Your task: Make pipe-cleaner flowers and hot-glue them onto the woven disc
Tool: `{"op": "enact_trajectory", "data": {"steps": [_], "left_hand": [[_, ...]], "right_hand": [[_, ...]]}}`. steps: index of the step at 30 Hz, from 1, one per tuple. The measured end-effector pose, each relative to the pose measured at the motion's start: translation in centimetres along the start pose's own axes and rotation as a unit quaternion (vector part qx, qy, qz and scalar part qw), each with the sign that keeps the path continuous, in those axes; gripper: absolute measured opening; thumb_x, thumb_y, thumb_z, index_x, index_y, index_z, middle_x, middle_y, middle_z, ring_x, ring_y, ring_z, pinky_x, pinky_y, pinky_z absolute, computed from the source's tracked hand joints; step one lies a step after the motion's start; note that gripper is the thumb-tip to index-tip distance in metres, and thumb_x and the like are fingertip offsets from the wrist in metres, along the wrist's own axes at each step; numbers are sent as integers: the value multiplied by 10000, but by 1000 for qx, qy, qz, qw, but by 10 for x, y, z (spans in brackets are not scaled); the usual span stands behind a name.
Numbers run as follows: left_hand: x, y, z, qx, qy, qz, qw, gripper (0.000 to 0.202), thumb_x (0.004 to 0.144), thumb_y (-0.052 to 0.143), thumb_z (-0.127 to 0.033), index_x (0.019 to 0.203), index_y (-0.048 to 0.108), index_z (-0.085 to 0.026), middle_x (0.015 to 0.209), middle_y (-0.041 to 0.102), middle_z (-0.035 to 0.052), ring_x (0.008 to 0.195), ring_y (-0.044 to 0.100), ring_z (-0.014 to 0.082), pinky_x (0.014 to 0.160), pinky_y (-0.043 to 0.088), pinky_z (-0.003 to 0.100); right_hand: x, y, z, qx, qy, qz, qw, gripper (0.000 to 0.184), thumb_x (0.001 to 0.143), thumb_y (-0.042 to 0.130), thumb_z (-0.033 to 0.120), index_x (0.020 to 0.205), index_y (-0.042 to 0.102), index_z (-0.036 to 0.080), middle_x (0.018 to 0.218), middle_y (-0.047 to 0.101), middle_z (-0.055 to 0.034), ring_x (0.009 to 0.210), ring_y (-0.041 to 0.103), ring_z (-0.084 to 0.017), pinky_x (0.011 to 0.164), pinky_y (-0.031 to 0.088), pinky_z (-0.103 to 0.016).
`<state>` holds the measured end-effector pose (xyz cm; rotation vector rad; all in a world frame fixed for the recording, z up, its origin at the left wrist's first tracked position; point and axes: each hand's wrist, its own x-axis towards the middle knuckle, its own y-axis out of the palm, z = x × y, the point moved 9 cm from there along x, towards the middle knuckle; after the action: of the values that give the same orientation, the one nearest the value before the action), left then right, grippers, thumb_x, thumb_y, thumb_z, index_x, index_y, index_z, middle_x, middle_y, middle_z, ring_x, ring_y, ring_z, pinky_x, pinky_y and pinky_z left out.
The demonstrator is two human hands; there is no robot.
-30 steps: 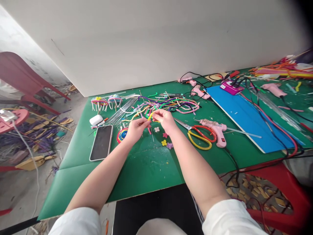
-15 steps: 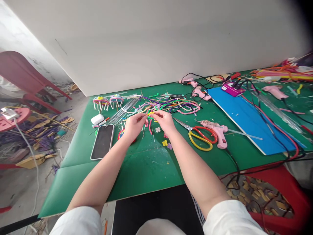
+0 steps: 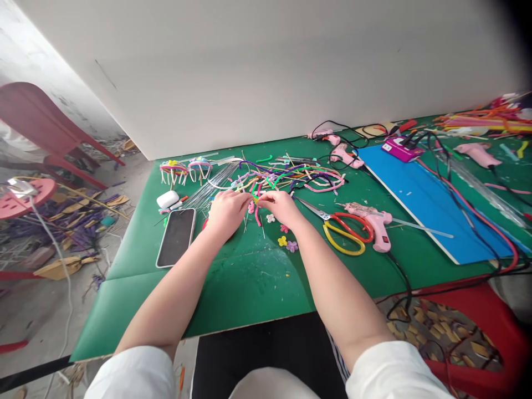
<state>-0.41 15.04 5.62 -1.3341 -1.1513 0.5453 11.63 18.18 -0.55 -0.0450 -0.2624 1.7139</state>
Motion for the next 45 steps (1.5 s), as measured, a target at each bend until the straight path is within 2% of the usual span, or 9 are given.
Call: {"op": "enact_trajectory", "data": {"steps": [4,11,16,20,24,28,32,38,45], "left_hand": [[-2,4,3,-22,-36,-21,999,252,884,475,-303,905,705,-201,777,712,60,746,628,213,702,403,305],[-8,26,3,-188,-119,-31,974,236,876,485,-303,816,696,-217,742,710,-6,667,620,144,637,402,239],[-4,15,4,-100,-74,-42,991,220,876,491,-286,867,700,-216,792,713,30,782,612,197,725,406,298],[-2,-1,1,5,-23,-46,999,268,907,436,-318,894,689,-231,818,700,41,830,567,227,789,376,366],[-3,-10,-8,72,25,-36,996,294,911,413,-318,854,690,-238,751,656,62,818,516,242,805,350,404],[-4,-14,-15,82,50,-29,995,320,916,387,-307,812,681,-236,734,635,72,812,489,244,798,342,406],[-3,-13,-11,42,26,-28,998,293,911,415,-316,847,686,-226,785,661,63,815,509,234,798,350,394],[0,-1,0,-81,-10,-7,997,250,886,484,-319,858,712,-220,801,692,44,820,565,214,787,393,356],[-3,1,11,-189,-82,-86,975,213,850,534,-308,863,718,-202,853,716,49,834,623,196,764,444,308]], "right_hand": [[1,-2,-3,52,15,-38,998,216,662,699,373,590,618,187,570,582,29,578,497,-120,635,405,-282],[-1,13,-20,193,59,-90,975,348,683,626,539,725,618,194,678,618,2,615,559,-113,655,482,-286],[0,0,-16,199,53,-93,974,267,631,712,441,737,693,197,772,689,-19,728,615,-144,713,486,-292],[1,-14,1,137,4,-82,987,199,656,715,378,762,731,210,803,721,-18,806,642,-175,785,479,-310],[1,-6,8,23,-16,-36,999,187,678,706,373,761,740,209,771,728,-32,753,649,-202,742,480,-341],[1,3,5,-3,-17,-6,1000,193,679,707,385,746,719,204,738,714,-22,695,628,-181,712,469,-334],[0,8,8,10,-21,19,1000,205,704,676,393,734,672,191,738,694,-11,687,609,-155,688,458,-302],[-1,4,8,45,-9,-22,999,170,724,636,354,721,627,184,705,650,6,688,580,-137,693,447,-282],[-2,7,-3,171,41,-74,982,218,667,669,387,726,623,182,699,643,6,695,586,-130,701,465,-276]]}}
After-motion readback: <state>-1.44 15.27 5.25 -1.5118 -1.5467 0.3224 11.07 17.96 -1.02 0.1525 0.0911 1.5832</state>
